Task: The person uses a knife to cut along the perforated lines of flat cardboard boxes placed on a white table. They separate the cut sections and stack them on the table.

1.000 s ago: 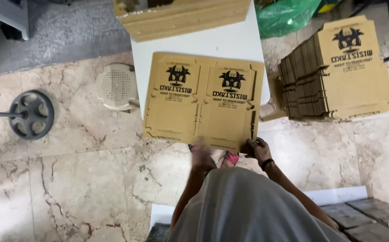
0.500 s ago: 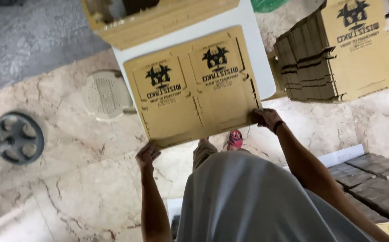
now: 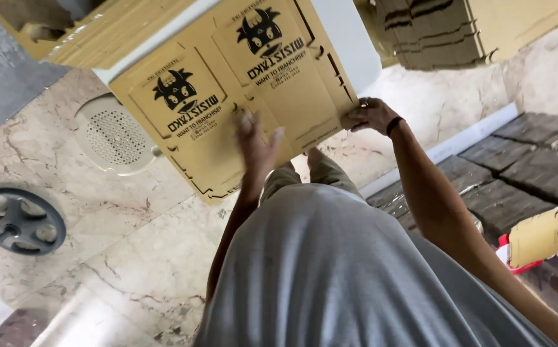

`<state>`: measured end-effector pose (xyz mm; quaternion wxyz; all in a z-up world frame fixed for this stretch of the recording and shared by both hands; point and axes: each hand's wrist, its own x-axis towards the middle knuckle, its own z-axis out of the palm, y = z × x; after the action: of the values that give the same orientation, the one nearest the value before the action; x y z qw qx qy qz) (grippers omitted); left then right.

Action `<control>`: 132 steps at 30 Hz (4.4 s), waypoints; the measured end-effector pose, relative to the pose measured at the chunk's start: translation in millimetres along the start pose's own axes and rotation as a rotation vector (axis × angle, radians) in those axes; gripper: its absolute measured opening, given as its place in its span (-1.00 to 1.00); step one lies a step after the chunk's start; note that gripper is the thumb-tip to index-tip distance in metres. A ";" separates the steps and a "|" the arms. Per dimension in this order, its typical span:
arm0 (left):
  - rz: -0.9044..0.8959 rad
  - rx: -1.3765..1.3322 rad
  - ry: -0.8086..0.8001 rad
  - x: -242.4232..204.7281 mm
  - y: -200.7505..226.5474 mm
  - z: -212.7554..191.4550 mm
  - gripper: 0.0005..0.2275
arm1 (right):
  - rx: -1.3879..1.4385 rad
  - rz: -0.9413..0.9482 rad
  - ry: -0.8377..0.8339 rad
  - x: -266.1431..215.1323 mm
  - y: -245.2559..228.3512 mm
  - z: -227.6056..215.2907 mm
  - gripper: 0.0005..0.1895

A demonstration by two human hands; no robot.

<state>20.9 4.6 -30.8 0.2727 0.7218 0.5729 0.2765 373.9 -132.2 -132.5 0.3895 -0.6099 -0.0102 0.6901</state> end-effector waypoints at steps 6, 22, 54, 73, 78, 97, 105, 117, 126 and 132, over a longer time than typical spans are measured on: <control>0.014 0.608 -0.672 22.0 107.8 129.6 -0.03 | -0.211 -0.159 0.039 -34.9 -17.2 36.0 -0.67; -0.305 0.443 -0.677 33.9 128.5 160.6 0.33 | -0.703 -0.552 0.414 -53.4 -7.7 63.3 -0.74; -0.471 0.343 -0.667 44.8 132.7 155.4 -0.22 | -1.079 -0.554 0.602 -36.3 -36.3 73.3 -0.68; -0.369 0.478 -0.716 38.8 133.0 156.9 0.34 | -0.882 -0.372 0.353 -37.5 -42.6 45.0 -0.82; -0.355 0.488 -0.748 47.7 129.0 157.3 0.31 | -0.534 0.068 0.275 -52.8 -60.5 61.3 -0.80; -0.441 0.490 -1.051 64.8 156.5 123.6 0.12 | -0.085 -0.306 0.907 -27.9 22.8 110.6 -0.82; -0.201 0.592 -0.908 42.3 116.3 135.8 0.20 | 0.169 -0.021 0.183 -88.6 -38.0 65.2 -0.45; -0.325 0.652 -0.888 33.8 130.9 165.1 0.27 | -0.886 -0.627 0.488 -29.5 22.3 59.2 -0.25; -0.299 0.581 -0.923 44.3 136.4 149.4 0.30 | -0.400 -0.357 0.136 -80.5 -43.3 74.7 -0.48; -0.225 0.412 -0.963 46.9 112.4 131.6 -0.04 | -0.133 0.029 0.307 -88.9 -35.6 86.5 -0.29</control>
<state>199.5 18.4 -38.8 0.3854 0.7396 0.4992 -0.2351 314.9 -116.5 -18.9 0.3351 -0.7328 0.0127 0.5921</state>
